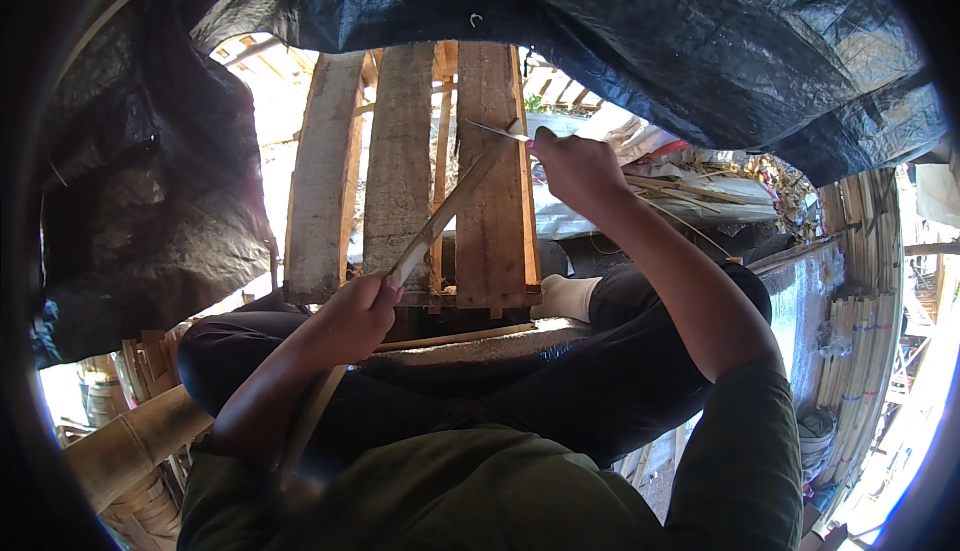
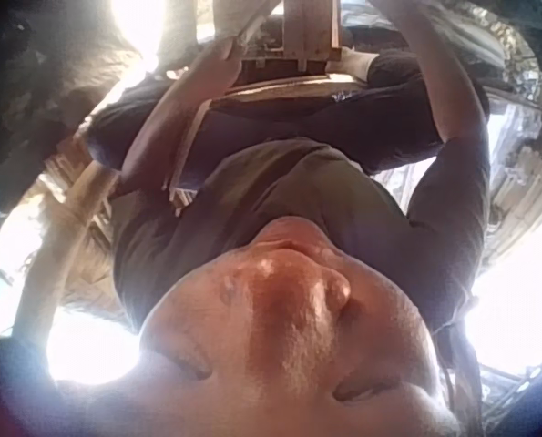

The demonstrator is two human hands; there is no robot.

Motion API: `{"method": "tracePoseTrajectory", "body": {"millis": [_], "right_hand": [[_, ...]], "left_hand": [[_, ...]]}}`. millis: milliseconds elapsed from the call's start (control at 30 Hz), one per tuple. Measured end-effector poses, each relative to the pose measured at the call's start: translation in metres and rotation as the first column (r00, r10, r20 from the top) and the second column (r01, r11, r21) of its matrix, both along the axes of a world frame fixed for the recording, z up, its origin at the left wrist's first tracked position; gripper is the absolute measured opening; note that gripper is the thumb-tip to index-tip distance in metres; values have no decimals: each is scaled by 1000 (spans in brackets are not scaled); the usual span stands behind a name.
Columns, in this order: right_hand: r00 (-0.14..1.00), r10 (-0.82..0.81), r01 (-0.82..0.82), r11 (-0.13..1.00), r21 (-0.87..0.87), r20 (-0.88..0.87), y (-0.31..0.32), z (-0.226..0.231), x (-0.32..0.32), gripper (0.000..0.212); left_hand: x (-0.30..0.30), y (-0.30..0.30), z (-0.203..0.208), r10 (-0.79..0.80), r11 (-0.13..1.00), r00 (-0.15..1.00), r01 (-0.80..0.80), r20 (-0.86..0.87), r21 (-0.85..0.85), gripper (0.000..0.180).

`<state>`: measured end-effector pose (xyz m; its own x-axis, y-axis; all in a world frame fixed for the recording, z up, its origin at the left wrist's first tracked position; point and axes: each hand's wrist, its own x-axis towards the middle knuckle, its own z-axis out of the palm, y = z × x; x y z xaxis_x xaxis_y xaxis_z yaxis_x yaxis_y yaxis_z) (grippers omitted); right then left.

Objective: The person scrapes a bamboo strip using a knife, then places the knife down and picks up a phone.

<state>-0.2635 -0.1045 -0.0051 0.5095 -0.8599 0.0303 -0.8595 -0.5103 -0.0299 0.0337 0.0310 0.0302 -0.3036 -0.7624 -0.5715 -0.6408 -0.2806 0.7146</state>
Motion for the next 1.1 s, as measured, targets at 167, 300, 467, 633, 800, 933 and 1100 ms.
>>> {"method": "tracePoseTrajectory", "body": {"millis": [167, 300, 467, 633, 800, 933, 1100], "right_hand": [[983, 170, -177, 978, 111, 67, 37, -4, 30, 21], [981, 128, -164, 951, 263, 149, 55, 11, 43, 24], [977, 82, -112, 982, 150, 195, 48, 4, 40, 21], [955, 171, -197, 976, 89, 243, 54, 3, 43, 20], [980, 104, -126, 984, 129, 167, 64, 9, 53, 21], [976, 186, -201, 970, 139, 109, 69, 10, 54, 26], [984, 111, -124, 989, 82, 142, 53, 3, 48, 22]], "left_hand": [[2, 2, -7, -10, 1000, 1000, 10, 22, 2, 41], [2, 4, -6, -8, 999, 1000, 8, 1, -42, 41], [-1, -3, -1, 42, 990, 999, -37, -34, 137, 41], [0, 2, -8, 106, 973, 981, -69, -163, 218, 38], [-7, -5, -3, 167, 955, 975, -123, -147, 269, 36], [-8, -2, -4, 203, 947, 964, -148, -174, 286, 36], [-8, -2, -8, 206, 947, 962, -148, -182, 286, 36]]}}
